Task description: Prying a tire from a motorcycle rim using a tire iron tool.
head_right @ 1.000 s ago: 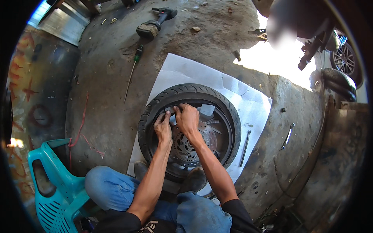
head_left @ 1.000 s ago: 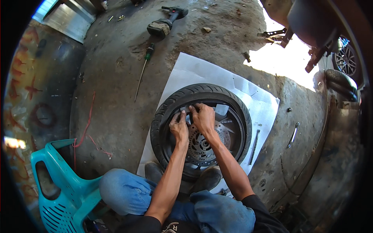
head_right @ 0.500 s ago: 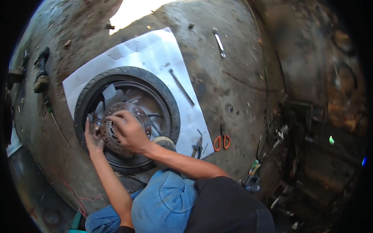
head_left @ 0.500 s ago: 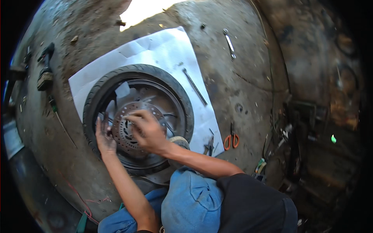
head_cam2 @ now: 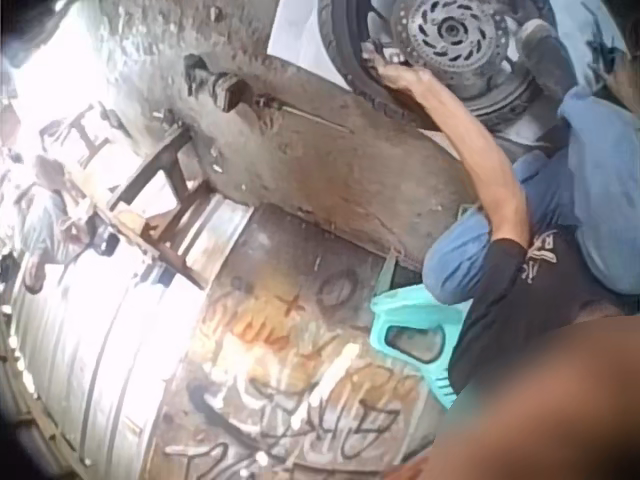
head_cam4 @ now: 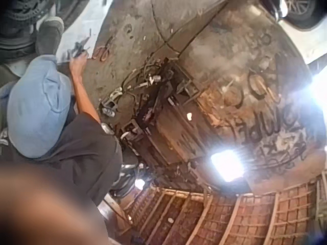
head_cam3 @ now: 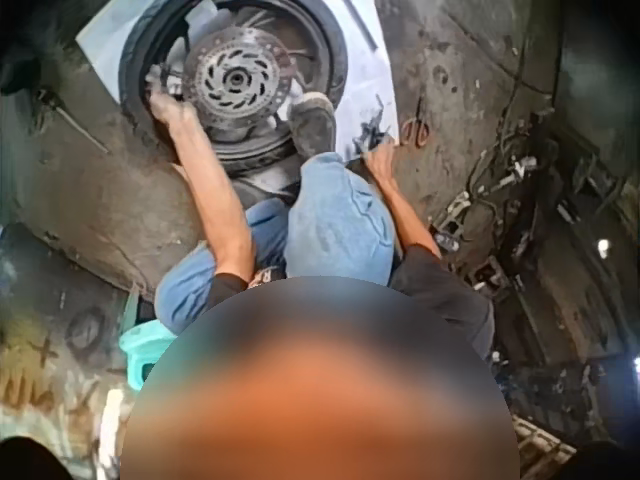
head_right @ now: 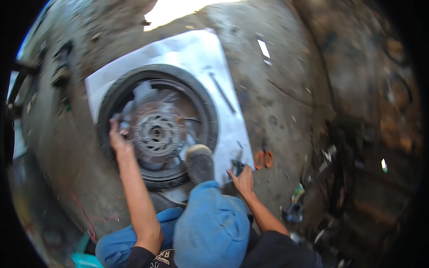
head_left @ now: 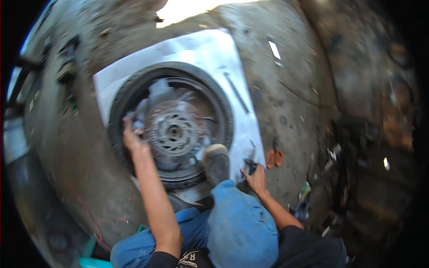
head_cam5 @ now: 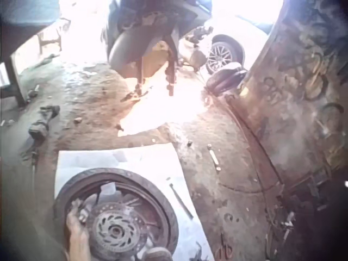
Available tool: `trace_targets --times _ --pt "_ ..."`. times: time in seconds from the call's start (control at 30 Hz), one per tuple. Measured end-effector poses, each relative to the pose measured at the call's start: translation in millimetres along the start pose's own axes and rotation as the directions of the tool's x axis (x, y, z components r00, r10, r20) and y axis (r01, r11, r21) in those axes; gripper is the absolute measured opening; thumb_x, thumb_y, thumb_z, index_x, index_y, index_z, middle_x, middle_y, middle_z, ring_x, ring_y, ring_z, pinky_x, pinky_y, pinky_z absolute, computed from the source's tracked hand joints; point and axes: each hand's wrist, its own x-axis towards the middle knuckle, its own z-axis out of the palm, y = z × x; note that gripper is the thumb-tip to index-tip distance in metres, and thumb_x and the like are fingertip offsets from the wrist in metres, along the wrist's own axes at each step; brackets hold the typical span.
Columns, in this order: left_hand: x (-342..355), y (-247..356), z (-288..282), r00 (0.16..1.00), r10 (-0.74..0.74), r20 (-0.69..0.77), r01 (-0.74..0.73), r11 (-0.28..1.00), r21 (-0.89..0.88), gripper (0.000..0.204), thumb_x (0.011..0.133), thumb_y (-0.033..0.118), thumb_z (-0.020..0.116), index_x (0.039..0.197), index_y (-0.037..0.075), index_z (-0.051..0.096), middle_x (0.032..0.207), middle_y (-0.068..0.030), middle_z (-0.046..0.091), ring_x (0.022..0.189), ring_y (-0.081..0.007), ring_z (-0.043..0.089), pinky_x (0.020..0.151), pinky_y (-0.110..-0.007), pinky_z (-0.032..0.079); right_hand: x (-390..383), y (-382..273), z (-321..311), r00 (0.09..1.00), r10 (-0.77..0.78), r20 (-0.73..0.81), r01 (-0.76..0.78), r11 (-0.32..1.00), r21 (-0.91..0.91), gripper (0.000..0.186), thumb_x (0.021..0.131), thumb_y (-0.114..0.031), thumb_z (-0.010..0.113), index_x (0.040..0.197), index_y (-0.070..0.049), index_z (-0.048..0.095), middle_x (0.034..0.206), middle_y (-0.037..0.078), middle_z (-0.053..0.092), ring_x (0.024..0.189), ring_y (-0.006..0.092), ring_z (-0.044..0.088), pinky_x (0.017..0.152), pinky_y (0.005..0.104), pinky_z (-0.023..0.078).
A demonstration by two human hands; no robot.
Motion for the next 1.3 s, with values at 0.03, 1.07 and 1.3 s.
trace_targets --times 0.03,1.07,1.3 --pt "-10.6 -8.4 12.0 0.994 -0.055 -0.097 0.056 0.998 0.007 0.041 0.096 0.047 0.073 0.111 0.01 0.074 0.081 0.0021 0.064 0.056 -0.0059 0.042 0.051 -0.023 0.038 2.0 0.7 5.0 0.996 0.075 0.039 -0.074 0.997 -0.013 0.085 0.078 -0.054 0.084 0.119 0.013 0.051 0.117 0.034 0.058 0.111 0.0506 0.059 0.096 0.0509 0.049" --pt "-53.3 -20.5 35.3 0.823 0.518 -0.233 -0.348 0.784 0.515 0.049 0.106 0.038 0.054 0.091 -0.006 0.068 0.067 -0.0218 0.066 0.065 -0.0355 0.068 0.066 -0.044 0.05 167.7 -468.8 -77.6 0.328 -0.746 0.58 0.944 0.237 -0.23 0.039 0.097 -0.014 0.051 0.134 -0.008 0.063 0.118 0.028 0.065 0.113 0.0445 0.063 0.094 0.0511 0.051" --pt "-46.0 -28.2 39.8 0.721 0.649 -0.241 -0.353 0.644 0.679 0.045 0.105 0.034 0.056 0.093 -0.008 0.065 0.068 -0.0216 0.065 0.066 -0.037 0.066 0.067 -0.047 0.048 188.0 -482.8 -77.7 0.093 -0.742 0.663 0.986 0.16 0.041 0.035 0.095 -0.026 0.066 0.12 -0.001 0.066 0.109 0.029 0.07 0.108 0.0426 0.067 0.093 0.0488 0.051"
